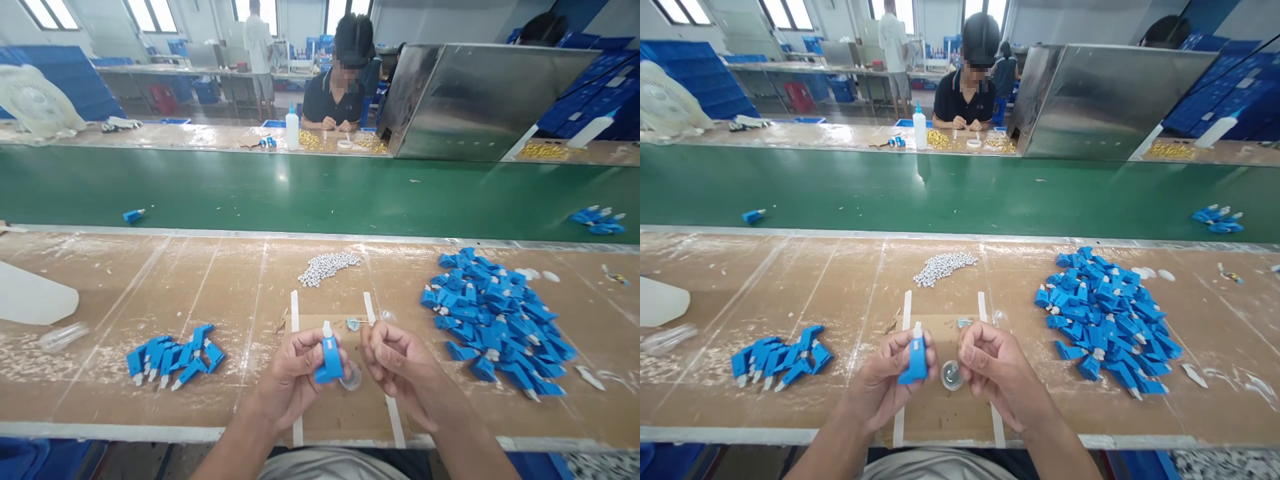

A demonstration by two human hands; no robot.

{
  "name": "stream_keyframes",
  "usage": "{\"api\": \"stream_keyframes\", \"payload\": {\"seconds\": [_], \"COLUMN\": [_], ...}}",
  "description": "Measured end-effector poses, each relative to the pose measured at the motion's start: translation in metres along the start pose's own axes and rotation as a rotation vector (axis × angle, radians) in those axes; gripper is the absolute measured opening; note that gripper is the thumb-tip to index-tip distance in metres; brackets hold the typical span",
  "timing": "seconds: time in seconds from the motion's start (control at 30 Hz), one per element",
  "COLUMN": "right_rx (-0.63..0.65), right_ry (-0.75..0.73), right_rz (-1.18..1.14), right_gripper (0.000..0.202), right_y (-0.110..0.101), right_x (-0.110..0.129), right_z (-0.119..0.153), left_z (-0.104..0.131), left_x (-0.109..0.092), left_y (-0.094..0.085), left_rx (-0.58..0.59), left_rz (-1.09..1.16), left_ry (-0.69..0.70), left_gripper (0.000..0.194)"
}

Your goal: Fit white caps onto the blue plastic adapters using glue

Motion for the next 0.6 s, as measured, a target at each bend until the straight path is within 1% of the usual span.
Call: {"api": "stream_keyframes", "payload": {"seconds": [0.07, 0.17, 0.33, 0.43, 0.47, 0.5, 0.53, 0.57, 0.6], "right_rx": [0.028, 0.078, 0.085, 0.064, 0.053, 0.045, 0.041, 0.037, 0.027], "right_ry": [-0.014, -0.027, -0.045, -0.038, -0.038, -0.040, -0.045, -0.053, -0.064], "right_rz": [0.032, 0.059, 0.108, 0.119, 0.126, 0.135, 0.146, 0.157, 0.167], "right_gripper": [0.028, 0.028, 0.032, 0.036, 0.036, 0.037, 0.038, 0.038, 0.039], "right_y": [0.005, 0.015, 0.027, 0.028, 0.026, 0.023, 0.018, 0.013, 0.007], "right_x": [0.005, 0.008, 0.011, 0.014, 0.014, 0.014, 0.013, 0.013, 0.012], "right_z": [0.006, 0.013, 0.020, 0.022, 0.023, 0.023, 0.023, 0.024, 0.024], "left_z": [0.001, 0.000, 0.001, 0.006, 0.005, 0.000, -0.008, -0.020, -0.035], "left_x": [0.002, 0.001, 0.006, 0.012, 0.011, 0.007, -0.002, -0.016, -0.036], "left_y": [0.006, 0.015, 0.022, 0.022, 0.020, 0.015, 0.008, 0.000, -0.008], "left_rx": [0.060, 0.122, 0.166, 0.162, 0.137, 0.091, 0.021, -0.069, -0.166], "left_rz": [0.145, 0.244, 0.258, 0.224, 0.171, 0.066, -0.123, -0.372, -0.640], "left_ry": [-0.077, -0.104, -0.094, -0.120, -0.127, -0.121, -0.102, -0.073, -0.028], "left_gripper": [0.027, 0.029, 0.030, 0.032, 0.033, 0.033, 0.033, 0.032, 0.033]}}
Point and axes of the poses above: each hand's wrist, its own z-axis away from the middle knuckle, its own y-axis out of the palm, x = y × z, the point moved 7 cm from there along -z, towards the middle knuckle, and after that the axes turned 7 degrees about -z, right-handed, at the moved point
